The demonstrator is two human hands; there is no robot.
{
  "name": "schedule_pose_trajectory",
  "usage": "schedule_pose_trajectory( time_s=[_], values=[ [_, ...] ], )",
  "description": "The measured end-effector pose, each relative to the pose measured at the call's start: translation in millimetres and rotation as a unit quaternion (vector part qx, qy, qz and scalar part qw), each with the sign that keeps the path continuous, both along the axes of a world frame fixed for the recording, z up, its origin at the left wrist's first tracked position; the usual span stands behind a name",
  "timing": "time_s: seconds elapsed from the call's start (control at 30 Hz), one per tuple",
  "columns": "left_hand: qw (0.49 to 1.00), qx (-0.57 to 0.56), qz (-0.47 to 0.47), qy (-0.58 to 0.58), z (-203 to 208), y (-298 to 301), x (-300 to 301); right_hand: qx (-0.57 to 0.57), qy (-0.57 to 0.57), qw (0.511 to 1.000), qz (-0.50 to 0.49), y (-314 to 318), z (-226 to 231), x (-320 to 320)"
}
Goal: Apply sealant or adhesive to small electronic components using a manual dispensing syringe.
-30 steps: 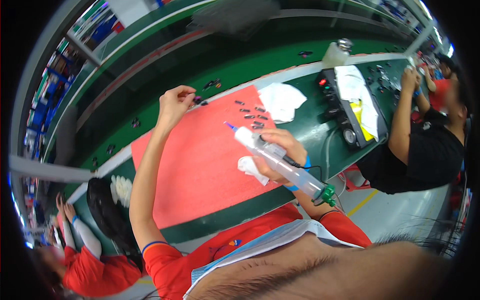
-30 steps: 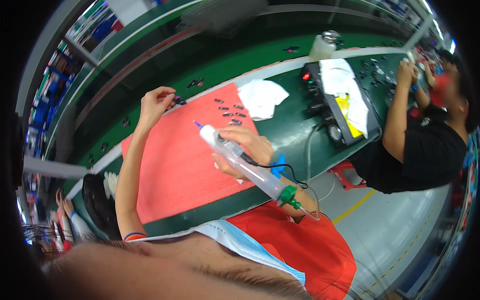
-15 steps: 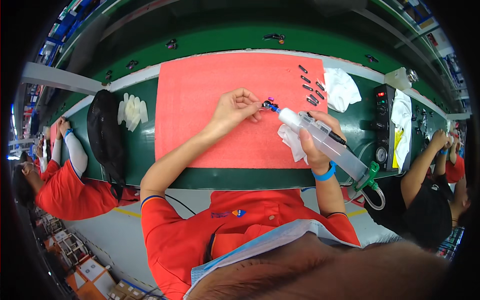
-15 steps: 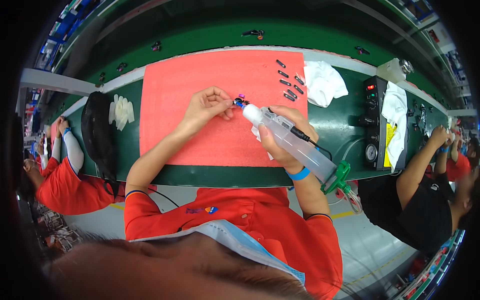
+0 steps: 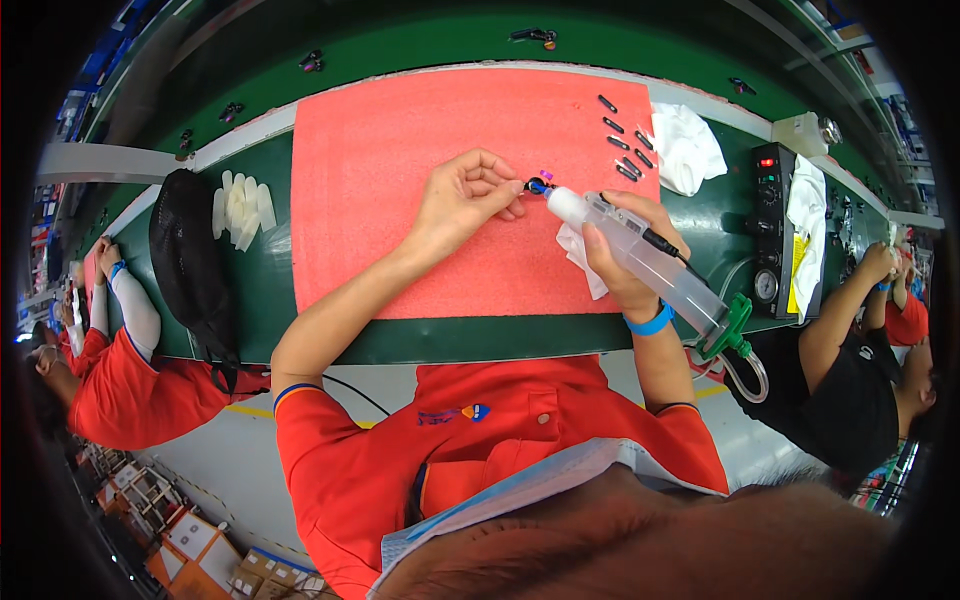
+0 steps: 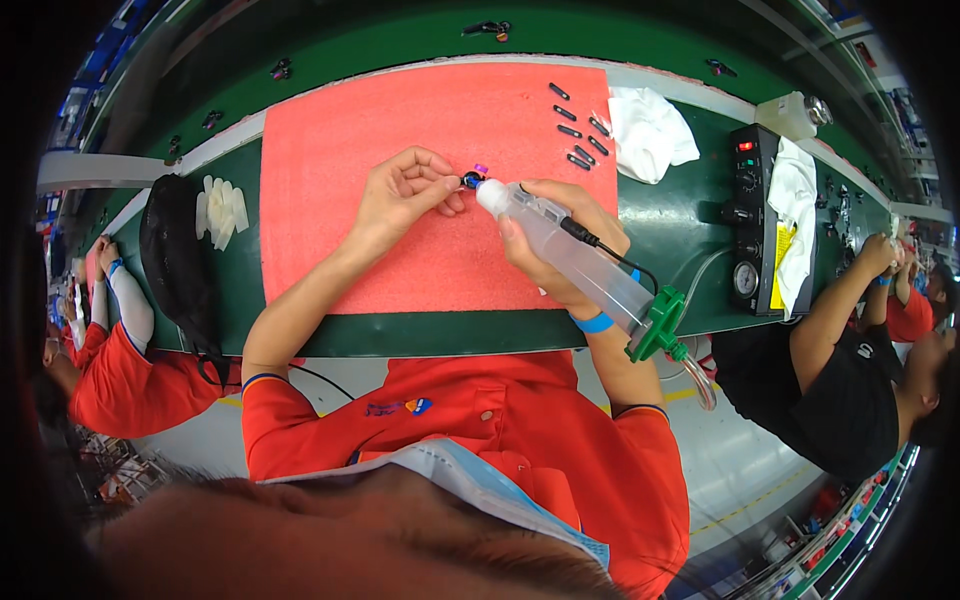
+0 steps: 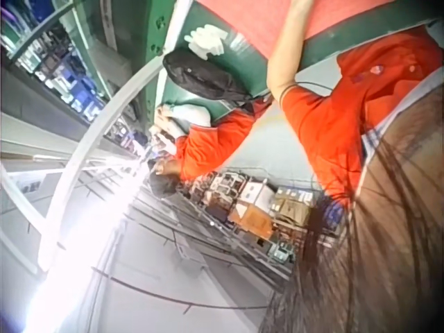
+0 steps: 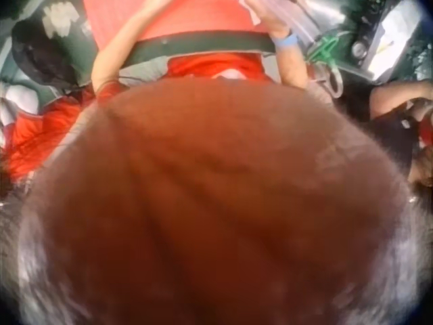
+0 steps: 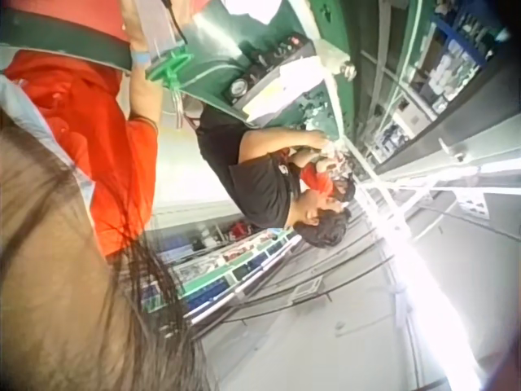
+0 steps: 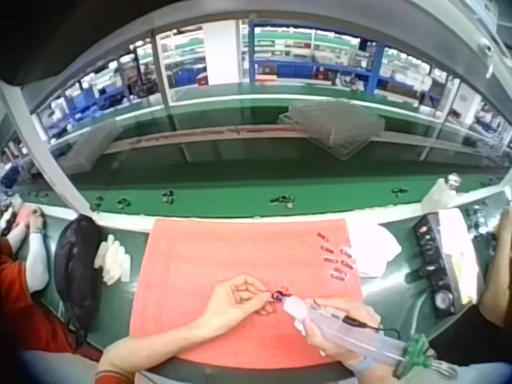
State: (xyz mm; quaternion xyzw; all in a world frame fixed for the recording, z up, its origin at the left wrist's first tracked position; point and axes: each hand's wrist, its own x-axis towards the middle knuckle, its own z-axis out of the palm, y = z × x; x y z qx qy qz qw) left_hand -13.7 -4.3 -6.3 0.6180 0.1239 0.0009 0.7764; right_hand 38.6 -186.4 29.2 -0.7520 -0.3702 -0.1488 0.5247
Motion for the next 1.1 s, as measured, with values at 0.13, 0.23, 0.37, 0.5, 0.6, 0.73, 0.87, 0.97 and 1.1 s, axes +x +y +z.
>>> schedule_pose_trajectory(
  time_s=[0.13,0.23,0.37,0.5,0.6,0.73,0.87,0.97,1.1],
  values=[
    [1.000,0.003,0.002,0.000,-0.7,-1.4,-1.3,-0.041,0.015,0.999,-0.008,-1.3,0.6,-2.3],
    [1.000,-0.002,0.011,-0.011,-1.0,-2.2,-0.6,-0.032,0.020,0.999,0.001,-0.9,0.8,-2.2],
    [1.000,0.005,0.013,-0.010,-0.3,-2.7,-0.9,-0.034,0.019,0.999,0.006,-0.7,1.6,-2.5],
    [1.000,0.023,0.006,-0.008,1.9,-2.5,-1.0,-0.017,-0.012,1.000,0.019,0.8,3.9,0.9],
    [1.000,0.021,0.005,-0.009,0.9,-3.1,0.0,-0.012,-0.008,1.000,0.017,-0.3,3.4,2.0],
    [1.000,0.016,0.002,-0.010,-0.1,-1.7,-0.5,-0.021,-0.014,1.000,0.018,-1.6,4.4,2.2],
    [1.000,-0.009,0.009,0.008,-0.8,1.2,-1.4,0.008,-0.008,1.000,0.027,-9.7,7.3,-0.3],
    [0.999,-0.024,-0.029,0.033,3.4,7.5,0.9,0.084,-0.012,0.996,0.039,-10.4,0.1,2.9],
    [0.996,-0.013,-0.089,0.015,11.3,13.8,4.2,0.206,-0.008,0.978,0.044,-13.8,-10.1,2.6]
  ],
)
